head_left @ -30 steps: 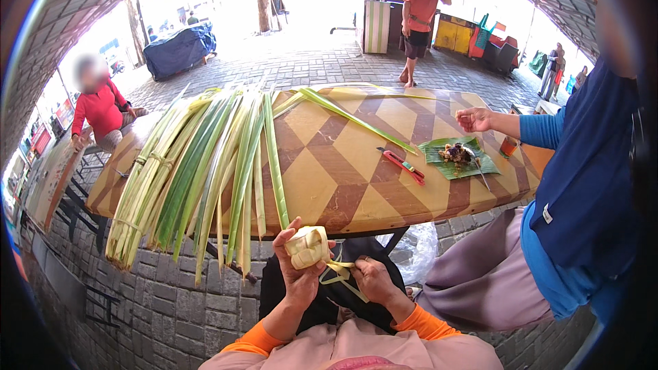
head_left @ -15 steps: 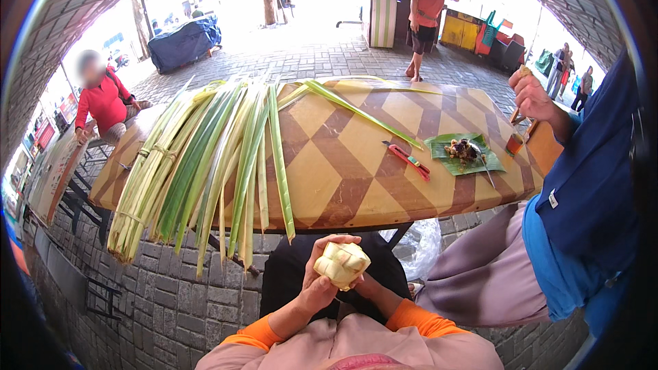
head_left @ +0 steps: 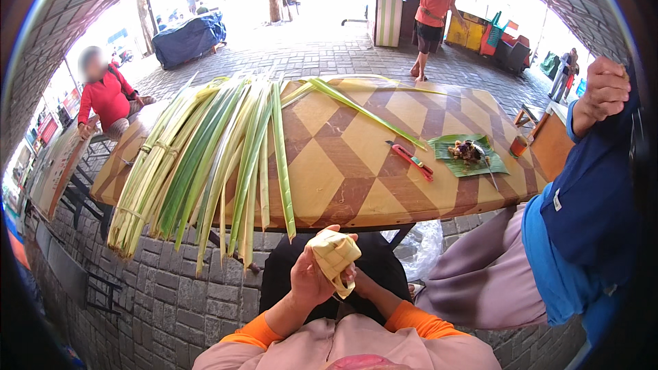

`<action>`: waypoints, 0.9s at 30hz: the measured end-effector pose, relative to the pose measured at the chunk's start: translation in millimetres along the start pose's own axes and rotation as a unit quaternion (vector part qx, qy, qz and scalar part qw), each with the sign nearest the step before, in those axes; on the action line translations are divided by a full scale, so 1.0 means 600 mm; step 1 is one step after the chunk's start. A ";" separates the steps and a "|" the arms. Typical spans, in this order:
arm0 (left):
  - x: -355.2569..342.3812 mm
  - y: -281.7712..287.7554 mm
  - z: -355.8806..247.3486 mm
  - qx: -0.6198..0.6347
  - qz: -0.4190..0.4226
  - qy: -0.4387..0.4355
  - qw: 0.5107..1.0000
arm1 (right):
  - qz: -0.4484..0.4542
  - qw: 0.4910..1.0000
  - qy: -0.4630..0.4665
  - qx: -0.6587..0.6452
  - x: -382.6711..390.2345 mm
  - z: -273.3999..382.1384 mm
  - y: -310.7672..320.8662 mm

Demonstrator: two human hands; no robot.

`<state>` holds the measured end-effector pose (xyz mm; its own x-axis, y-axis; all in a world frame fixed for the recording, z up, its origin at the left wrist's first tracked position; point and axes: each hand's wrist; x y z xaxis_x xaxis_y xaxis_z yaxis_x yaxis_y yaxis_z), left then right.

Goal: The person weaves long green leaves into a small, structured packet by hand. They fold and interlace the leaf strips to form a compact shape, then place the finished item into a plastic bag on the table.

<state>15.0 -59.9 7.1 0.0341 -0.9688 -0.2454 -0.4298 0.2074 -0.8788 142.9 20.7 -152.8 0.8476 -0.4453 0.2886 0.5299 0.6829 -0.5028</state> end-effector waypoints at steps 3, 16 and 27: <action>-0.001 0.000 0.000 0.042 0.002 0.013 0.999 | 0.018 1.000 0.003 -0.017 0.004 0.008 -0.004; -0.002 0.000 0.003 0.107 -0.003 0.049 0.993 | -0.027 0.999 -0.010 0.035 0.015 0.028 -0.022; -0.002 -0.003 0.004 0.102 0.015 0.047 0.994 | -0.009 1.000 0.020 0.022 0.017 0.022 -0.018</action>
Point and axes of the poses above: each hand's wrist, its own x-axis away from the middle knuckle, its own y-axis out of the back of the hand, z = x × y, and after that the axes turned 4 degrees about -x, right-handed
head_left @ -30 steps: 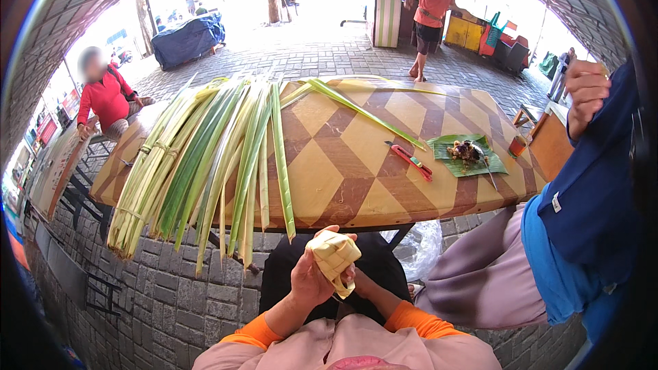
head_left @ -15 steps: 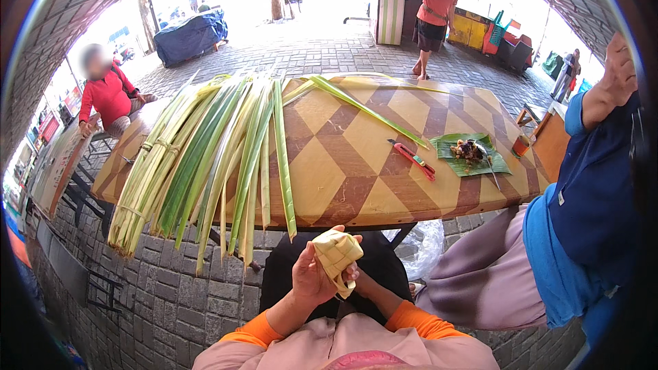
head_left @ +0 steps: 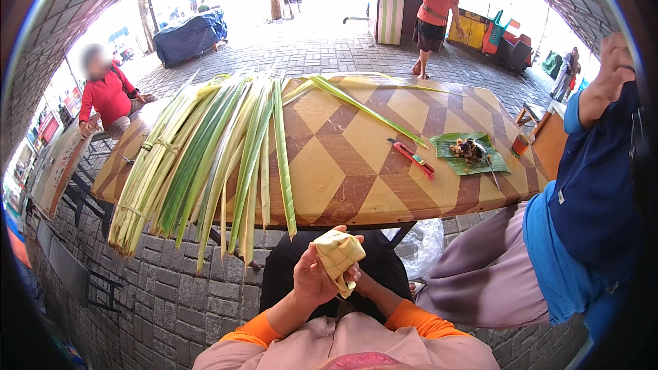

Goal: The person weaves long green leaves into a small, structured packet by hand. They fold and interlace the leaf strips to form a compact shape, then place the finished item into a plastic bag on the table.

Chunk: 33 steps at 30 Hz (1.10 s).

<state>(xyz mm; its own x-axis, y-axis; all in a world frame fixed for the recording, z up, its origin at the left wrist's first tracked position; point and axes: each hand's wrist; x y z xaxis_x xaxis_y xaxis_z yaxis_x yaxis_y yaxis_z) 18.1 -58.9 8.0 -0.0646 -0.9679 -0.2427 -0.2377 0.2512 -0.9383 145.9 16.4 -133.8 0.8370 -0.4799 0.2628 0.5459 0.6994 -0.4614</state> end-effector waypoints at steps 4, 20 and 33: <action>0.001 0.000 0.001 0.002 0.002 -0.001 1.000 | 0.000 1.000 -0.008 -0.002 0.001 0.003 -0.006; 0.002 -0.002 0.005 -0.041 -0.048 0.000 0.998 | 0.012 1.000 0.000 -0.014 0.007 0.010 -0.010; -0.002 0.002 0.005 -0.031 -0.042 0.004 0.999 | 0.034 0.999 -0.014 0.006 -0.037 -0.077 0.044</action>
Point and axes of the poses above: each hand's wrist, its own x-axis away from the middle knuckle, its own y-axis out of the back of the hand, z = x × y, and after that the axes turned 4 degrees about -x, right-handed
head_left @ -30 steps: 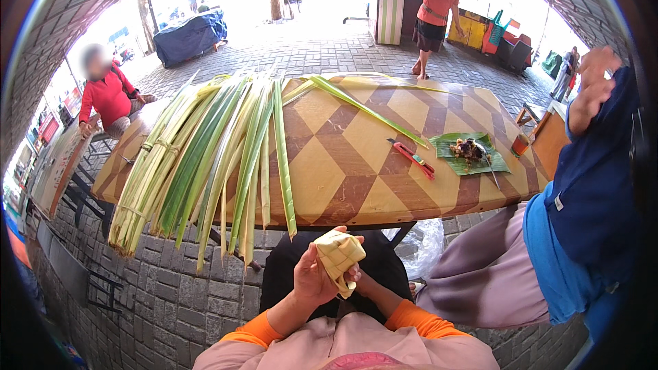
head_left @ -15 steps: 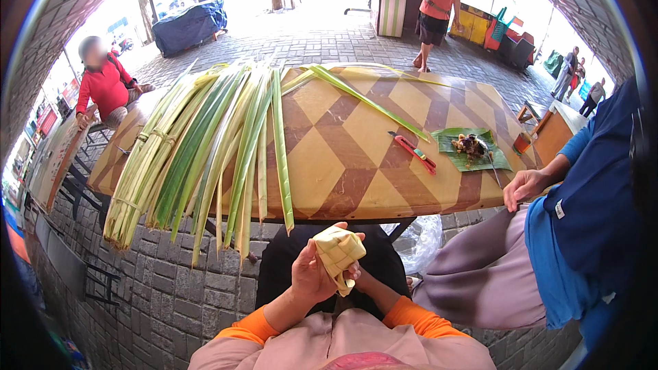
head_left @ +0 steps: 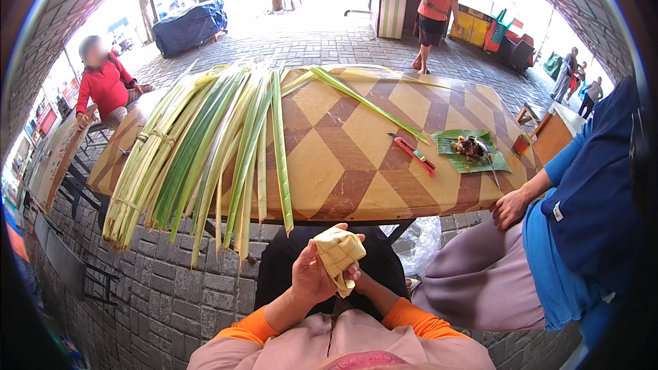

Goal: The person weaves long green leaves into a small, structured packet by hand. They fold and interlace the leaf strips to form a compact shape, then place the finished item into a plastic bag on the table.

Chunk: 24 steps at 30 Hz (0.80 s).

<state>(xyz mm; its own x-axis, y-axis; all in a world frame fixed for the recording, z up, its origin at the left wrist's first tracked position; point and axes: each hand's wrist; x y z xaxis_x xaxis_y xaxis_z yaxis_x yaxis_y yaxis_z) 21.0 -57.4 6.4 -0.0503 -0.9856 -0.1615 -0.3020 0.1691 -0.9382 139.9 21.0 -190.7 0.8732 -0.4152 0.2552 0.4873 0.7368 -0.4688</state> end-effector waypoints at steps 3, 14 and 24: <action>0.000 -0.001 0.000 0.000 0.002 0.001 1.000 | 0.017 1.000 0.014 0.003 -0.008 -0.016 0.011; -0.001 0.003 0.000 0.001 0.014 0.001 1.000 | -0.034 0.997 -0.019 0.060 -0.003 -0.007 0.005; 0.000 -0.003 -0.001 0.039 0.025 -0.002 0.999 | 0.002 0.999 0.006 0.054 -0.007 -0.012 0.007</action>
Point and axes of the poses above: each hand's wrist, its own x-axis away from the middle knuckle, its own y-axis out of the back of the hand, z = x × y, and after that the axes turned 4 degrees about -x, right-handed
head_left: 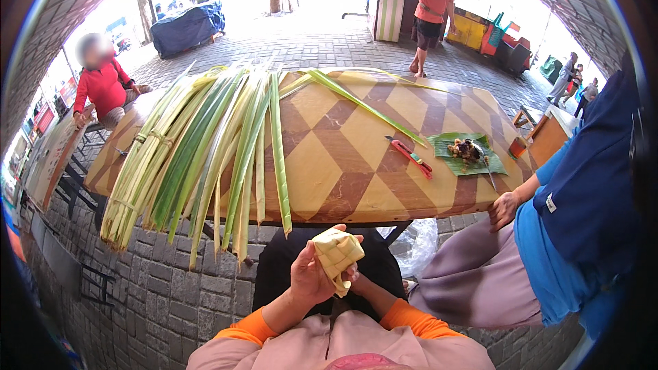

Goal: The person weaves long green leaves into a small, structured packet by hand. They fold and interlace the leaf strips to form a compact shape, then place the finished item into a plastic bag on the table.

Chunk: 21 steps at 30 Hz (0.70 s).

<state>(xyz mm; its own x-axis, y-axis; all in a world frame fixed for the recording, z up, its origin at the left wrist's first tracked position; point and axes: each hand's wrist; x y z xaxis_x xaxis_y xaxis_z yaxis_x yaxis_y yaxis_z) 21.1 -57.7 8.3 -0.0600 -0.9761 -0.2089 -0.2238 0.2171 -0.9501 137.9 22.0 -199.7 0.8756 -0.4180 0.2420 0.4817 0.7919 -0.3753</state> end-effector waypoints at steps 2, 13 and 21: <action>0.002 0.000 -0.002 -0.003 0.004 -0.003 1.000 | -0.048 0.998 0.011 -0.025 0.035 0.065 -0.042; 0.005 -0.003 -0.004 -0.037 -0.002 0.001 0.999 | -0.045 0.997 -0.036 0.046 0.019 0.052 -0.022; 0.011 -0.004 -0.002 -0.049 -0.018 -0.001 0.999 | 0.061 0.995 0.017 -0.073 -0.011 -0.027 0.015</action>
<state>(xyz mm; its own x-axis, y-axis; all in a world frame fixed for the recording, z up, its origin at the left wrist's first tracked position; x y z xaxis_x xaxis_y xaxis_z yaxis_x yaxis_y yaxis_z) 20.3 -64.9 9.6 -0.0492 -0.9831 -0.1762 -0.3203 0.1827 -0.9295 137.0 24.3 -219.1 0.9277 -0.3385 0.1573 0.3688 0.7657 -0.5270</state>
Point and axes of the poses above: each hand's wrist, its own x-axis away from the middle knuckle, its own y-axis out of the back of the hand, z = x × y, and after that the axes turned 4 degrees about -x, right-handed
